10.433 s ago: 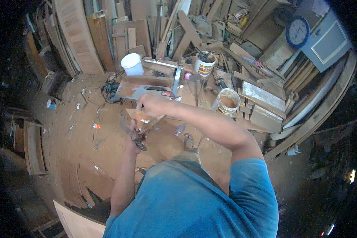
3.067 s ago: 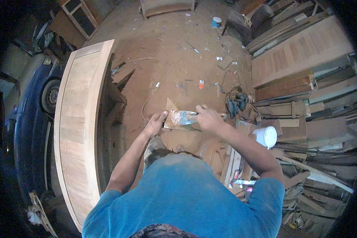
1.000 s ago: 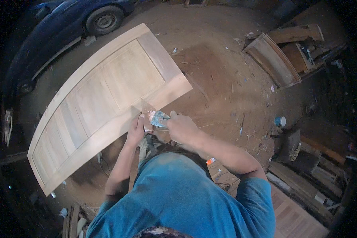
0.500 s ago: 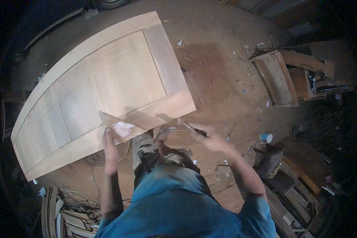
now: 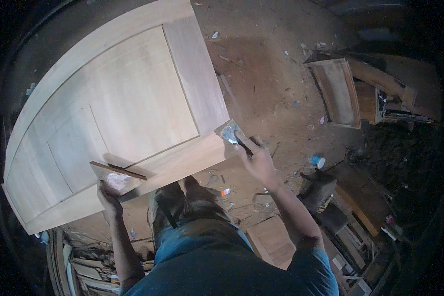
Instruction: The person uses an electric sander to smooth the surface of a large wooden door panel. They then apply a white filler substance to the wood using a putty knife, spreading it across the surface to fill imperfections.
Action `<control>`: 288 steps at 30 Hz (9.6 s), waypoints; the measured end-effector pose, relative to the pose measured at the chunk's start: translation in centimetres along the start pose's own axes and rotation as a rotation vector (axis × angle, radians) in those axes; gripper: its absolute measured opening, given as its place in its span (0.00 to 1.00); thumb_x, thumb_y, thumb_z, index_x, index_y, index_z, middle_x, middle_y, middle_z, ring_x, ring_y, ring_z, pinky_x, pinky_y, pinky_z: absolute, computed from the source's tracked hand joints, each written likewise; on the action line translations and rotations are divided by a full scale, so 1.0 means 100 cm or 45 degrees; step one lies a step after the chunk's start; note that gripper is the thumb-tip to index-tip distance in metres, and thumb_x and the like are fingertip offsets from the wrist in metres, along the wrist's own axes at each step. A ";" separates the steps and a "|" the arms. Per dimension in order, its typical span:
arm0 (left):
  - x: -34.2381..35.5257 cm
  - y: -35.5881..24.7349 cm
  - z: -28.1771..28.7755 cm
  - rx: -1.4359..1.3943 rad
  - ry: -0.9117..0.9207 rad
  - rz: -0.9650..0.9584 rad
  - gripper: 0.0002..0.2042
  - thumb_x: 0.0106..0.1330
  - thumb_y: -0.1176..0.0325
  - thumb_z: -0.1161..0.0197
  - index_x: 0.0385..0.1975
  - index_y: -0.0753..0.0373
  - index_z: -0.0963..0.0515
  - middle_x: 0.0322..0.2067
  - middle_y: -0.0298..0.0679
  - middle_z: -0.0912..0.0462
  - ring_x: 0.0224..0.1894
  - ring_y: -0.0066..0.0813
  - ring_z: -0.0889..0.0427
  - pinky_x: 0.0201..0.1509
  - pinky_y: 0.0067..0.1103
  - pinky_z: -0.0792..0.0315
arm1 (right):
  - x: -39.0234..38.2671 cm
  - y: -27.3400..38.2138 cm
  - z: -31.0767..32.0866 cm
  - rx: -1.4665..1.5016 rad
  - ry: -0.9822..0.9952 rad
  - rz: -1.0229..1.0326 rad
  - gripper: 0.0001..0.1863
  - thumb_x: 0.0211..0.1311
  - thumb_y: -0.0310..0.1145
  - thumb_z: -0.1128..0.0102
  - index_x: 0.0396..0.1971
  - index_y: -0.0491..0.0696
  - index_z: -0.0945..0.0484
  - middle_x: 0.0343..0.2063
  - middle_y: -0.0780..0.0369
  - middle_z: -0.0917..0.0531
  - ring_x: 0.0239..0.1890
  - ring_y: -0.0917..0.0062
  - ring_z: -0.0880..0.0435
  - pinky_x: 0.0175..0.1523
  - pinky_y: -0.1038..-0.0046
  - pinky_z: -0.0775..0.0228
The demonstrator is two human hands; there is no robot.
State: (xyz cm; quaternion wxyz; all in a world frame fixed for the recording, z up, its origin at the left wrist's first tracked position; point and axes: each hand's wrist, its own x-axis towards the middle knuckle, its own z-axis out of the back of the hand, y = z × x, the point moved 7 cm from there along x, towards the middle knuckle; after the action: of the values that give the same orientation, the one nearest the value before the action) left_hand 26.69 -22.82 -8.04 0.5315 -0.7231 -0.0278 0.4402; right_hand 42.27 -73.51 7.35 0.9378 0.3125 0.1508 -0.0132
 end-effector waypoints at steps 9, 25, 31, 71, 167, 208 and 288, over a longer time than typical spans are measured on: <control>-0.004 -0.011 -0.011 0.124 0.073 -0.021 0.16 0.75 0.48 0.49 0.34 0.55 0.29 0.33 0.28 0.30 0.38 0.21 0.30 0.45 0.23 0.35 | 0.001 0.010 -0.004 -0.423 0.146 0.001 0.18 0.63 0.32 0.36 0.53 0.45 0.19 0.37 0.47 0.16 0.39 0.52 0.16 0.42 0.58 0.25; -0.018 -0.033 -0.039 0.026 0.038 -0.163 0.15 0.76 0.52 0.51 0.36 0.57 0.28 0.31 0.25 0.34 0.36 0.17 0.35 0.42 0.19 0.40 | 0.037 0.054 -0.006 -0.384 0.549 0.050 0.15 0.64 0.35 0.39 0.47 0.44 0.18 0.37 0.43 0.18 0.37 0.54 0.14 0.42 0.62 0.25; -0.018 -0.038 -0.040 0.032 0.155 -0.189 0.15 0.77 0.58 0.54 0.28 0.58 0.33 0.25 0.25 0.40 0.29 0.15 0.41 0.32 0.17 0.46 | 0.078 0.090 0.015 -0.308 0.581 -0.063 0.16 0.65 0.37 0.40 0.48 0.45 0.18 0.35 0.44 0.18 0.35 0.66 0.13 0.41 0.66 0.26; -0.019 -0.015 -0.031 0.059 0.068 -0.281 0.22 0.77 0.59 0.55 0.56 0.73 0.27 0.50 0.46 0.20 0.54 0.32 0.24 0.62 0.25 0.33 | 0.063 0.067 -0.030 -0.602 0.890 -0.144 0.17 0.65 0.40 0.41 0.49 0.49 0.15 0.41 0.48 0.13 0.46 0.68 0.12 0.53 0.69 0.25; -0.101 -0.019 0.081 -0.564 -0.814 -0.255 0.21 0.80 0.60 0.57 0.56 0.71 0.26 0.52 0.41 0.21 0.54 0.27 0.25 0.63 0.25 0.35 | 0.101 0.317 -0.233 -1.419 1.132 1.325 0.18 0.64 0.43 0.40 0.50 0.51 0.19 0.28 0.51 0.16 0.33 0.55 0.15 0.40 0.57 0.22; -0.203 -0.131 0.039 -0.574 -0.764 -0.737 0.21 0.82 0.57 0.60 0.57 0.69 0.28 0.51 0.41 0.23 0.54 0.26 0.25 0.63 0.25 0.33 | -0.047 0.371 -0.174 -0.183 1.773 0.509 0.20 0.76 0.44 0.51 0.41 0.39 0.23 0.23 0.59 0.16 0.18 0.80 0.21 0.24 0.76 0.28; 0.114 -0.258 0.665 -0.284 -0.523 -0.361 0.20 0.78 0.57 0.55 0.50 0.68 0.23 0.41 0.40 0.18 0.46 0.27 0.20 0.53 0.27 0.27 | -0.151 0.743 -0.609 0.725 1.599 -0.075 0.16 0.64 0.24 0.56 0.51 0.39 0.28 0.36 0.52 0.16 0.33 0.69 0.17 0.39 0.69 0.22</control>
State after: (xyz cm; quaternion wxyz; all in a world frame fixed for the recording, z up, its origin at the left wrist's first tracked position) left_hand 0.40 43.62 2.33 0.4880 -0.6616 -0.2845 0.4931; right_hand 20.01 21.13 8.77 0.5536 0.4908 0.6644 0.1058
